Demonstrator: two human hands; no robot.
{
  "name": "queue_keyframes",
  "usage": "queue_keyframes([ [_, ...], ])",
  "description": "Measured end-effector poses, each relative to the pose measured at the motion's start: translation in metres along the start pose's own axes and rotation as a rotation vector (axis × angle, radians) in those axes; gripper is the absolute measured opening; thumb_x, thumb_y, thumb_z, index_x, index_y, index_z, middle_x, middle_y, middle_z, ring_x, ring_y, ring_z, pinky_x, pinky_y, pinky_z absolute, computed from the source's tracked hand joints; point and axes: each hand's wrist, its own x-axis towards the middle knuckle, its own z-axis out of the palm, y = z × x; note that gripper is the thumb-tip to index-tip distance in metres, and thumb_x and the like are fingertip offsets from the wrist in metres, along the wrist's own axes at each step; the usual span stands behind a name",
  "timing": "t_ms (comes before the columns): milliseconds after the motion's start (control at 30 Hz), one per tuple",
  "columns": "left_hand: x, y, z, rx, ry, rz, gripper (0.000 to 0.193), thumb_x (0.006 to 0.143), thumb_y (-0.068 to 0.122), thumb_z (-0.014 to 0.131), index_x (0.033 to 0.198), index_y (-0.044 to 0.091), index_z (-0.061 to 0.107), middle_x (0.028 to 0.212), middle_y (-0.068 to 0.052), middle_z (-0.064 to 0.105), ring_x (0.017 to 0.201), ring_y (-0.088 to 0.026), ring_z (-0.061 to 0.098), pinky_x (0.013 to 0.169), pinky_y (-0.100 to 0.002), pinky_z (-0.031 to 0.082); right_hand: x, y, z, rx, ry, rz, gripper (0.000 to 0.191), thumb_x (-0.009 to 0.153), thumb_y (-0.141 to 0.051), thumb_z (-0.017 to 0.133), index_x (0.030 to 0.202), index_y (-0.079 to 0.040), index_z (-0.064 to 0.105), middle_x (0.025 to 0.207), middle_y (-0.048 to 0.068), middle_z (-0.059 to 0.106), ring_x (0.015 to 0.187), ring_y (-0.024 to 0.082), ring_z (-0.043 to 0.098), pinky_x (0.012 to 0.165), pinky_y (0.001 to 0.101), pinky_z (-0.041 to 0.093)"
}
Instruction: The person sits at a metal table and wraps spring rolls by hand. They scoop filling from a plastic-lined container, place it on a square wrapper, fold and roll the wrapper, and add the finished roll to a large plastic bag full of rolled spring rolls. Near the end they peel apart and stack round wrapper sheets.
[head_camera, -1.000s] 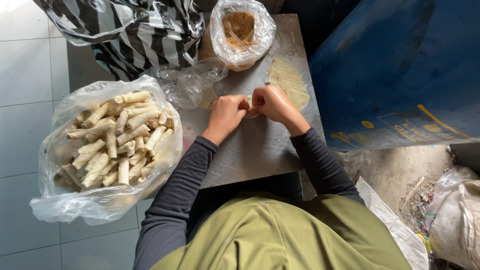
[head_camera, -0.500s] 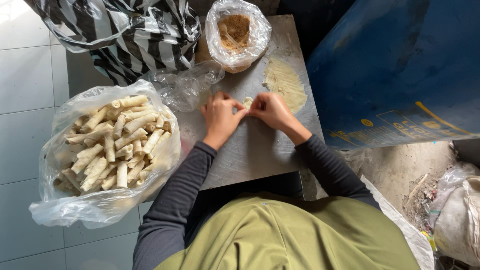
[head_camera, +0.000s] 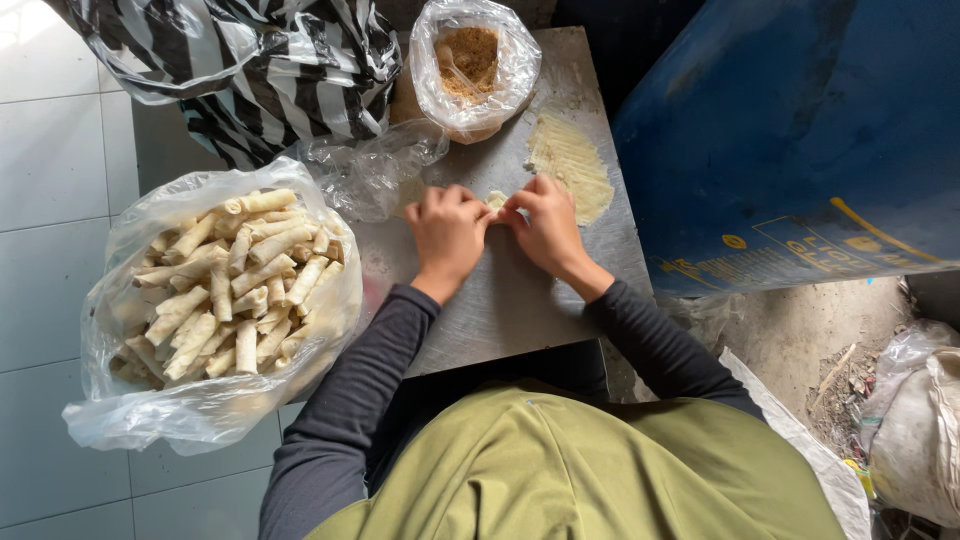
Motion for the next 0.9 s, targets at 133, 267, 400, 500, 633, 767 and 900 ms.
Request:
queue_keyframes([
  [133,0.011,0.0,-0.005,-0.197,-0.069,-0.26,0.011,0.071,0.033,0.086,0.075,0.025,0.081,0.098,0.002,0.064,0.103,-0.025,0.054,0.089,-0.046,0.035,0.012,-0.001,-0.002,0.049,-0.028,0.062,0.021,0.075,-0.027,0.089,0.081,-0.014,0.074,0.098,0.008,0.057,0.1,0.03,0.054,0.086,0.0432,0.042],
  [267,0.0,0.0,-0.003,-0.1,0.044,-0.024,0.008,0.082,0.029,0.084,0.083,0.023,0.079,0.101,0.005,0.063,0.104,-0.024,0.056,0.088,-0.046,0.035,0.005,-0.004,-0.011,-0.064,0.026,-0.194,0.011,0.087,-0.019,0.082,0.091,-0.016,0.073,0.107,0.004,0.057,0.108,0.028,0.054,0.094,0.0427,0.043],
  [400,-0.007,-0.008,-0.001,-0.022,0.067,0.191,0.009,0.082,0.027,0.082,0.086,0.02,0.079,0.105,0.005,0.063,0.107,-0.021,0.056,0.094,-0.045,0.037,0.001,0.002,-0.019,-0.069,-0.03,-0.285,0.015,0.078,-0.019,0.082,0.089,-0.015,0.073,0.108,0.006,0.058,0.105,0.03,0.053,0.092,0.0448,0.041],
  [500,-0.002,-0.005,0.005,0.009,0.058,0.086,0.008,0.088,0.026,0.082,0.083,0.02,0.078,0.107,0.006,0.063,0.111,-0.02,0.055,0.096,-0.045,0.036,0.002,0.003,-0.009,-0.144,0.04,-0.245,0.01,0.084,-0.011,0.08,0.09,-0.015,0.073,0.11,0.004,0.059,0.11,0.028,0.054,0.095,0.0435,0.041],
  [633,0.01,0.001,0.009,-0.199,0.01,-0.334,0.013,0.072,0.032,0.087,0.077,0.021,0.081,0.108,0.001,0.06,0.111,-0.027,0.05,0.091,-0.051,0.032,0.009,0.003,0.006,0.012,0.077,0.015,0.012,0.08,-0.016,0.085,0.086,-0.014,0.074,0.106,0.008,0.056,0.106,0.031,0.052,0.092,0.0435,0.04],
  [767,0.007,-0.001,0.007,-0.169,0.013,-0.282,0.006,0.078,0.03,0.085,0.078,0.026,0.081,0.111,0.004,0.06,0.118,-0.026,0.048,0.097,-0.05,0.031,0.015,0.005,0.001,0.008,0.07,-0.002,0.012,0.085,-0.017,0.084,0.091,-0.015,0.074,0.112,0.006,0.057,0.112,0.03,0.053,0.097,0.0422,0.04],
  [900,-0.001,-0.009,0.006,-0.083,0.081,0.017,0.008,0.078,0.029,0.084,0.085,0.026,0.081,0.121,0.003,0.06,0.115,-0.025,0.047,0.095,-0.049,0.03,0.011,0.01,-0.014,-0.047,0.003,-0.172,0.013,0.077,-0.02,0.085,0.087,-0.019,0.076,0.115,0.007,0.057,0.111,0.032,0.051,0.095,0.0461,0.036],
])
